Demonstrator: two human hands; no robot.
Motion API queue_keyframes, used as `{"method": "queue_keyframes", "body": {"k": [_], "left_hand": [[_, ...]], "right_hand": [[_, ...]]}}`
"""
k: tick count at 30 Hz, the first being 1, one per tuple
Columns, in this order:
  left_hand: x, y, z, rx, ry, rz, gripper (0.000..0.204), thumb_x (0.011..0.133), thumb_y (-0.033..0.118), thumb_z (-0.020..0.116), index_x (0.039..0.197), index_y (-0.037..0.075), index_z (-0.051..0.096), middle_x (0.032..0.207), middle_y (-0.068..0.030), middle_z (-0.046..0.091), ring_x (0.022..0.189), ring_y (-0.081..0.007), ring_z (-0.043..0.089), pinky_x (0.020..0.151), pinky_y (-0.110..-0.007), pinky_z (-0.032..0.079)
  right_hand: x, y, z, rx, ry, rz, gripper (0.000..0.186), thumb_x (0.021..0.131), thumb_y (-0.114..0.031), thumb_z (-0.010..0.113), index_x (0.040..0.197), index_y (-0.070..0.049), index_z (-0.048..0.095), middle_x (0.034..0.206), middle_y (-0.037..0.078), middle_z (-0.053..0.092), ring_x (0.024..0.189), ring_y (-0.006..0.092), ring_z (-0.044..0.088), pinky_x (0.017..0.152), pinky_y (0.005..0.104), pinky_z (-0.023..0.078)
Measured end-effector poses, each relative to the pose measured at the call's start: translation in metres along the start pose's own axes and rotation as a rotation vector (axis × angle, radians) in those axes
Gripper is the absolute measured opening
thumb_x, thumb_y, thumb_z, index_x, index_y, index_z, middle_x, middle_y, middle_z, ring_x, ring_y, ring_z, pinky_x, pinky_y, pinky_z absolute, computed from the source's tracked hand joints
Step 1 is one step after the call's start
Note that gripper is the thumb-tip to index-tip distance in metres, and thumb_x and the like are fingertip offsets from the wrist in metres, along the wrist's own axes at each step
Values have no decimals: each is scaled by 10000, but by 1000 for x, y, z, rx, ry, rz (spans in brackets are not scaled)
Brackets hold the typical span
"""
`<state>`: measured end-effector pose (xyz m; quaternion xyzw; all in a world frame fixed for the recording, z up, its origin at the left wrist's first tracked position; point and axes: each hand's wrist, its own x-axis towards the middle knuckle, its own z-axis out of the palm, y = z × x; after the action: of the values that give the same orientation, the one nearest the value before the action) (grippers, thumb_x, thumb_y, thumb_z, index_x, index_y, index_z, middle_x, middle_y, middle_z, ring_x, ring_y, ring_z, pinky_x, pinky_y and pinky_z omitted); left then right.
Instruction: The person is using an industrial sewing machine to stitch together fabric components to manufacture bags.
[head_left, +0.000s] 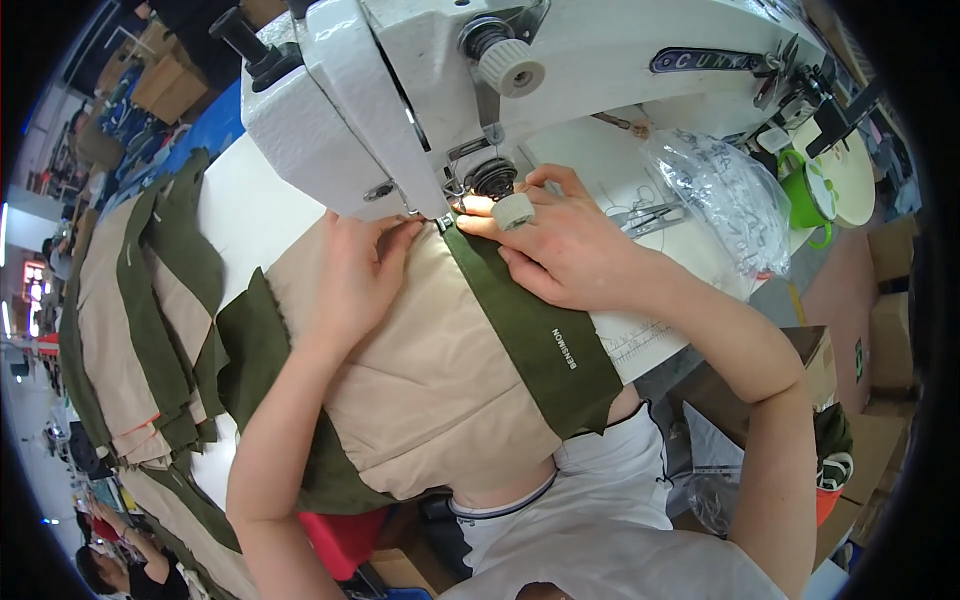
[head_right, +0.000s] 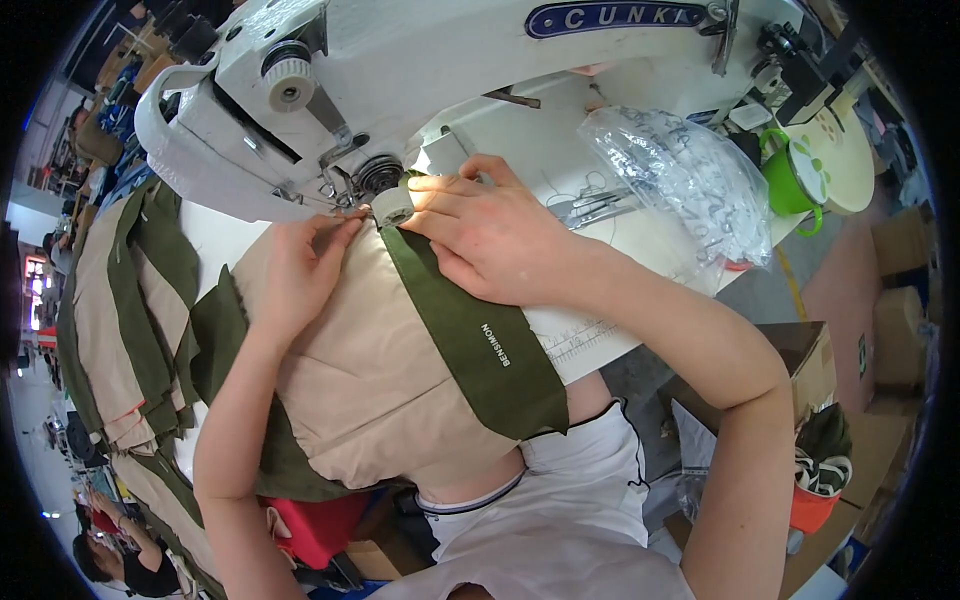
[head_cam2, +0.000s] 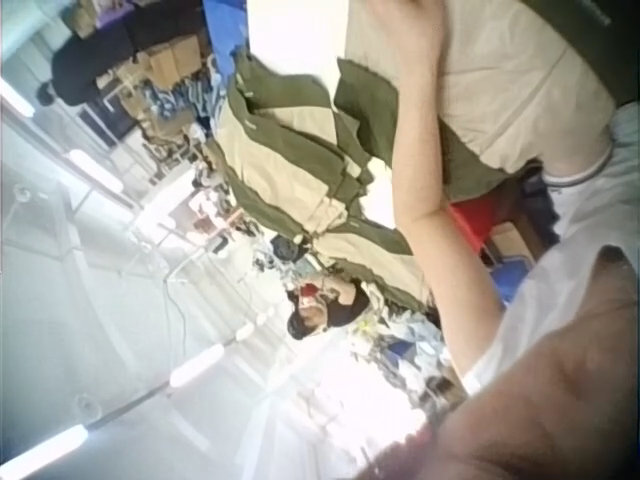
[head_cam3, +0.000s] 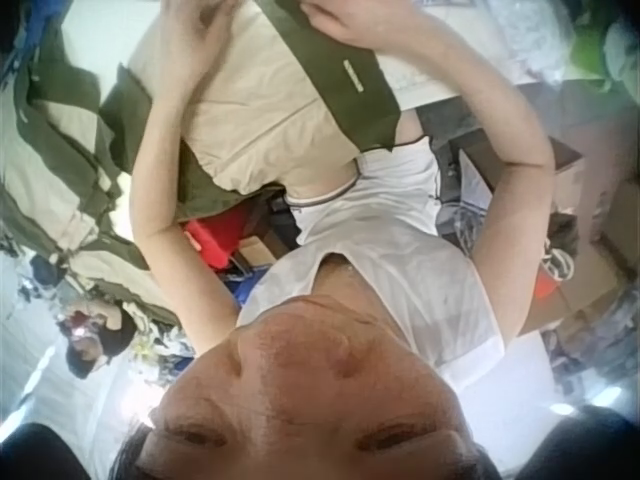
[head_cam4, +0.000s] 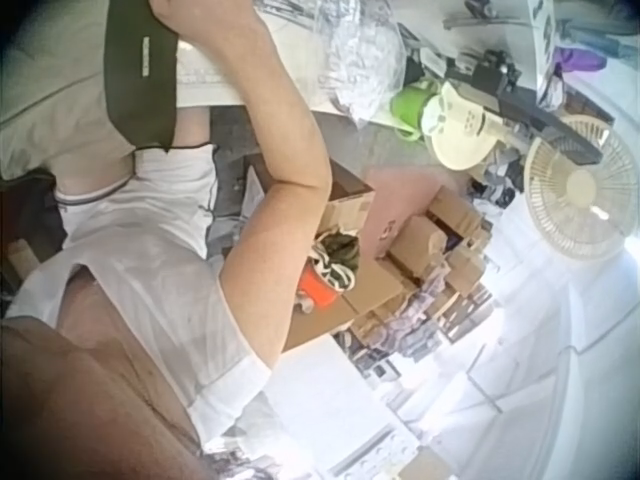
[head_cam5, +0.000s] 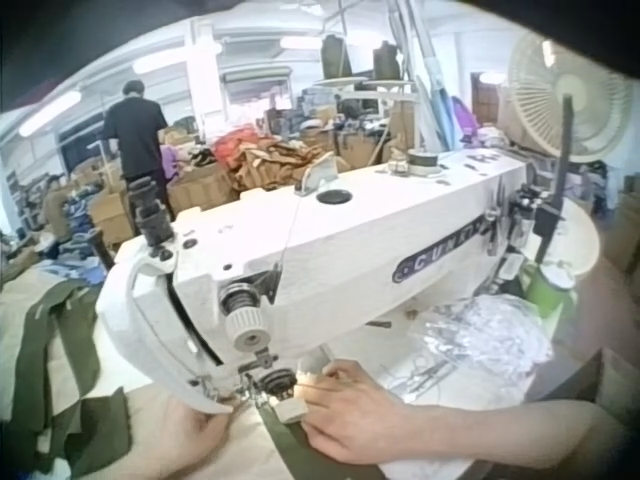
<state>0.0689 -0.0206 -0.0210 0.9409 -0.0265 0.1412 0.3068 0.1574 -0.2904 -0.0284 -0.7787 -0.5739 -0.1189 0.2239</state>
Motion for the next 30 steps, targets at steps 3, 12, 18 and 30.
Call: {"method": "queue_keyframes", "body": {"k": [3,12,18,30], "left_hand": [[12,-5,-12,60,-91,40,206,995,81,693,1174,23,778,1153,-194,741,1139,-419,642,1015,-481,498],[9,-13,-23,276,-163,-136,364,1069,149,571,1414,63,646,1532,-217,574,1511,-414,439,1286,-653,157],[-95,12,-55,322,118,-343,568,1160,282,508,1708,178,402,1823,-181,214,1704,-351,145,1308,-670,5],[-120,-18,-52,374,105,-411,549,1134,404,577,1641,200,528,1799,-176,286,1682,-356,219,1315,-673,64]], "right_hand": [[2,-2,0,44,25,3,501,1031,-171,613,1531,-175,626,720,106,645,963,356,671,1220,532,307],[-6,-8,-12,-50,-35,2,511,1001,-122,619,1512,-105,619,1121,123,747,1082,329,663,1172,533,348],[-33,-58,-52,130,-126,44,569,998,-183,700,1530,-31,566,1652,123,525,1550,270,475,1190,484,361],[-52,-76,-43,92,-235,90,612,1034,-268,659,1572,-5,532,1698,146,474,1584,272,435,1228,474,329]]}}
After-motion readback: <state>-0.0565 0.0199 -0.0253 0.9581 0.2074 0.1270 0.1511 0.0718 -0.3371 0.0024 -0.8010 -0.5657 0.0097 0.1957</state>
